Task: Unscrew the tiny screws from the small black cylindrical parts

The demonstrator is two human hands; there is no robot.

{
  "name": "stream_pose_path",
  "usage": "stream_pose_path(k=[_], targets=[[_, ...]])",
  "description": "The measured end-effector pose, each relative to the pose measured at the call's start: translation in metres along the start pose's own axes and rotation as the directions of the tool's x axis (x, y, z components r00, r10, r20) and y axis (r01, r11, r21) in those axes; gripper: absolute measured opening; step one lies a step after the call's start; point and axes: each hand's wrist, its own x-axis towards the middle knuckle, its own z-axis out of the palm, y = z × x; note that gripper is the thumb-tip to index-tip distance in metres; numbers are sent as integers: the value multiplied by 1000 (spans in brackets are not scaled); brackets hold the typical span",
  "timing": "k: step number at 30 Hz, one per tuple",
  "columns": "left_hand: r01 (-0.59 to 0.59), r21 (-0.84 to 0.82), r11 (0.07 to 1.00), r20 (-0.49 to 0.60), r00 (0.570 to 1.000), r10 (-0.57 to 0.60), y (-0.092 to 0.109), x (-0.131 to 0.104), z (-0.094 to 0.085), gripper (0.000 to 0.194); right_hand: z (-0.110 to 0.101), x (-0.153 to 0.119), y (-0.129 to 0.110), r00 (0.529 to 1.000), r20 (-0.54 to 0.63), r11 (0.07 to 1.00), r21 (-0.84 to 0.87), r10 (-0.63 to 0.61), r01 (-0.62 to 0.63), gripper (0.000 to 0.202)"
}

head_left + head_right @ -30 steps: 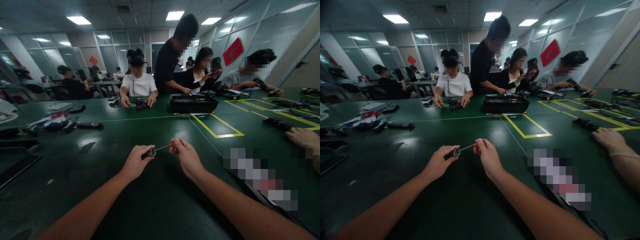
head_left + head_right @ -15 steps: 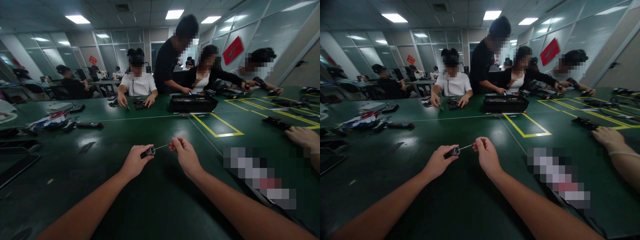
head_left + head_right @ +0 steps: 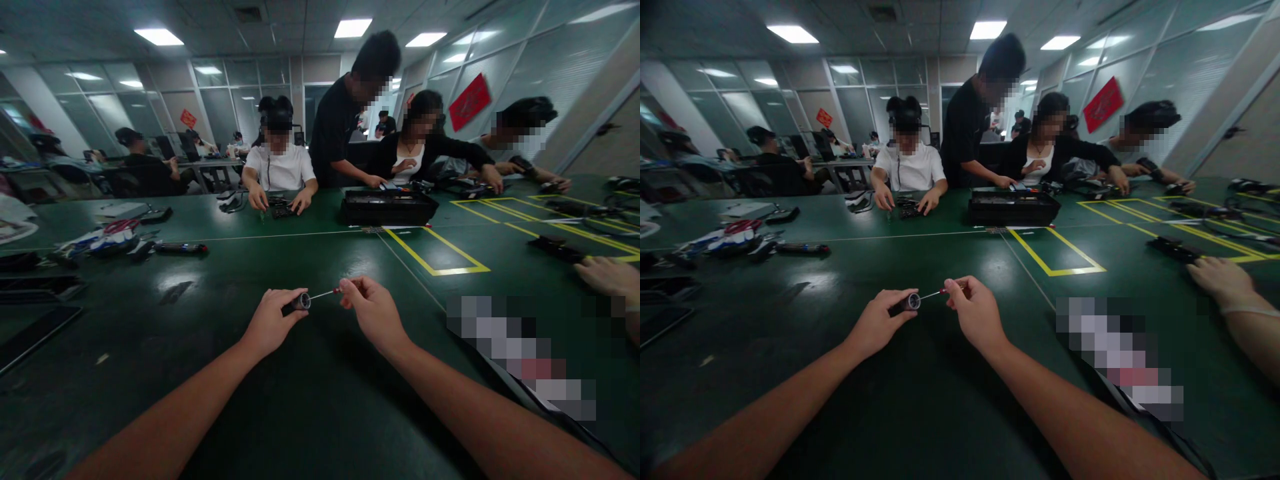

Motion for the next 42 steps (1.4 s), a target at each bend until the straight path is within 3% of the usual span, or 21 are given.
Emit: stream_pose_path(k=[4,9,15,18,22,26,31,36,39,42], targets=[[-5,23,1000,1,1000,5,0,0,0,45,-4,-1,-5,1000,-18,985,-172,6,-9,50],[-10,34,999,7,1000,10,0,0,-2,43,-4,0,-3,1000,3,967,-255,-25,25,47],[16,27,1000,-1,1000,-16,-1,1,-3,44,-2,1,8,986,101,987,-81,-132,140,21],[27,33,999,8,1000,-27,0,0,-4,43,-2,0,8,983,146,991,-52,-114,123,27],[7,22,1000,16,1000,-7,-1,-2,-2,43,-3,2,5,996,85,988,-145,-32,44,46],[-11,18,1000,32,999,11,-3,-2,1,43,-3,3,7,995,77,982,-178,-57,70,37],[-1,18,1000,18,1000,1,-4,0,1,43,-2,1,12,984,136,991,-57,-115,124,34],[7,20,1000,11,1000,-7,-4,-1,1,43,-3,1,6,992,122,989,-138,-34,51,48],[3,19,1000,26,1000,-4,-3,-3,2,44,-4,3,7,993,109,983,-171,-45,64,44],[12,20,1000,32,999,-13,-1,-3,0,44,-5,4,13,985,152,990,-99,-85,100,39]])
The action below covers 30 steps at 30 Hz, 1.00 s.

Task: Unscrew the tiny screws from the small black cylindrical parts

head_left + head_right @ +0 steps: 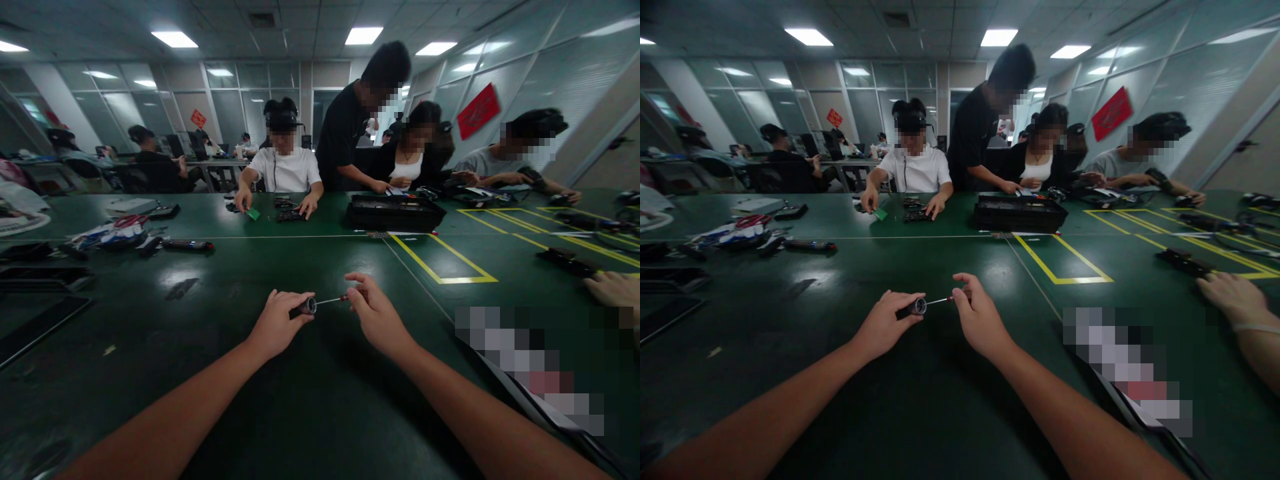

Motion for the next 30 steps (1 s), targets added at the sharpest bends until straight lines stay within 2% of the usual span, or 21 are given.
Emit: stream_pose_path(k=[4,8,12,16,19,21,23,26,30], targets=[[7,4,1000,-23,1000,-7,0,1,-2,44,0,1,4,998,57,1000,21,12,-14,35],[-9,8,1000,-15,1000,10,-1,0,0,44,-1,2,3,997,5,997,4,79,-79,38],[-15,17,1000,14,1000,14,0,-1,2,44,1,1,3,996,-59,984,169,71,-60,28],[-19,25,1000,-2,1000,19,3,-1,1,44,6,2,0,994,-95,929,370,57,-17,23],[-80,72,994,-9,997,80,6,-1,-1,43,8,5,1,974,-71,819,556,215,-140,27],[-92,115,989,-23,995,95,5,0,-1,42,8,8,5,931,-96,736,643,352,-212,27],[-54,129,990,-30,998,58,3,0,-1,42,7,11,10,900,-149,720,658,410,-219,25],[-7,106,994,-9,1000,8,-2,1,-1,43,6,11,13,911,-183,757,628,370,-181,24],[-8,88,996,-6,1000,9,-4,1,1,44,8,7,10,948,-151,816,558,280,-152,28]])
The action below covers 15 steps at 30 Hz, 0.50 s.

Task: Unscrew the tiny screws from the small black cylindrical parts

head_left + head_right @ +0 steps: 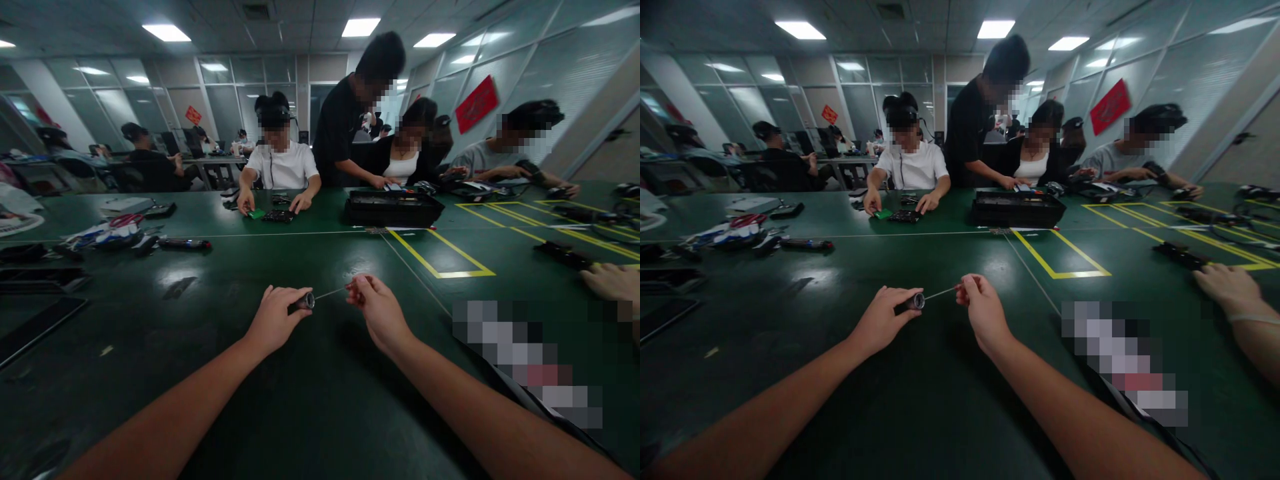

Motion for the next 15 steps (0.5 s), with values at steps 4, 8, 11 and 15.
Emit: stream_pose_path(k=[4,8,11,15], targets=[[-5,-26,1000,5,1000,5,2,0,1,44,2,-4,0,998,44,997,-65,-34,37,30],[-14,-34,999,1,1000,14,3,0,1,44,3,-5,-1,996,77,993,-100,-52,60,29],[-8,-39,999,5,1000,8,4,-1,1,44,4,-5,-2,994,88,990,-123,-63,73,30],[17,-34,999,8,1000,-17,8,0,-1,43,5,-8,-10,991,99,971,-212,-91,110,31]])
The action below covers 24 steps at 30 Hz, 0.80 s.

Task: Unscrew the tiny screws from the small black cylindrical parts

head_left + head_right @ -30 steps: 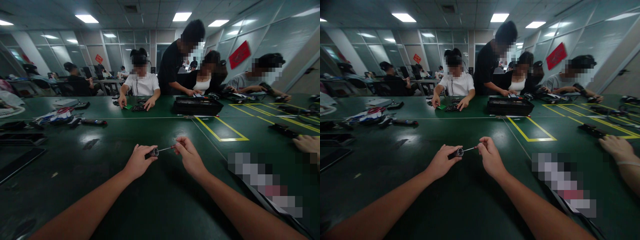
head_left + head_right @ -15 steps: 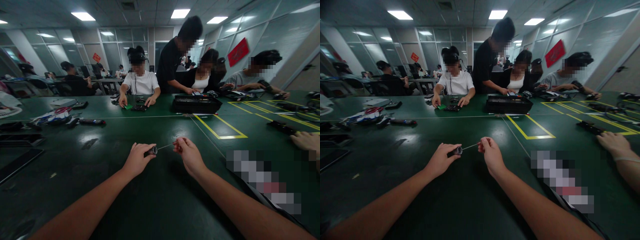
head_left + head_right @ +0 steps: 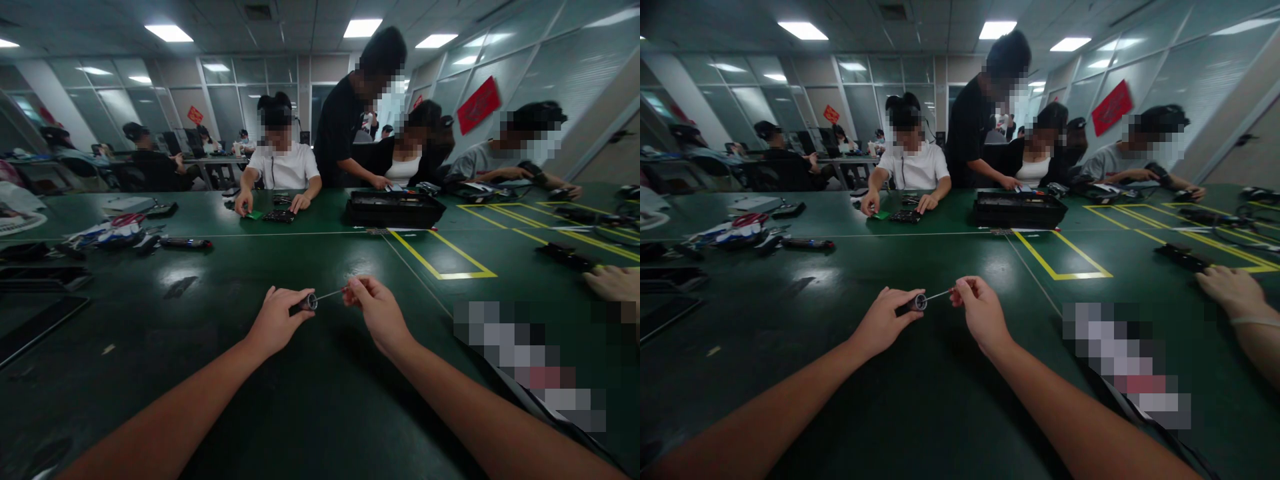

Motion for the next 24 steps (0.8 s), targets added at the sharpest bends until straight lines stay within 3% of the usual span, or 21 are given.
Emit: stream_pose_path(k=[6,9,17,24], targets=[[21,13,1000,-4,1000,-21,0,1,-2,44,-5,-4,-11,999,-17,913,-408,-30,21,51],[19,5,1000,-5,1000,-19,-2,0,-2,46,-6,-4,-12,999,1,854,-519,-38,33,58],[-7,-40,999,-14,1000,7,-3,-1,-3,45,-4,-6,-13,998,40,816,-574,-47,62,50],[11,-70,997,-11,1000,-12,-2,-1,-3,44,-5,-7,-11,991,112,875,-471,-69,114,31]])
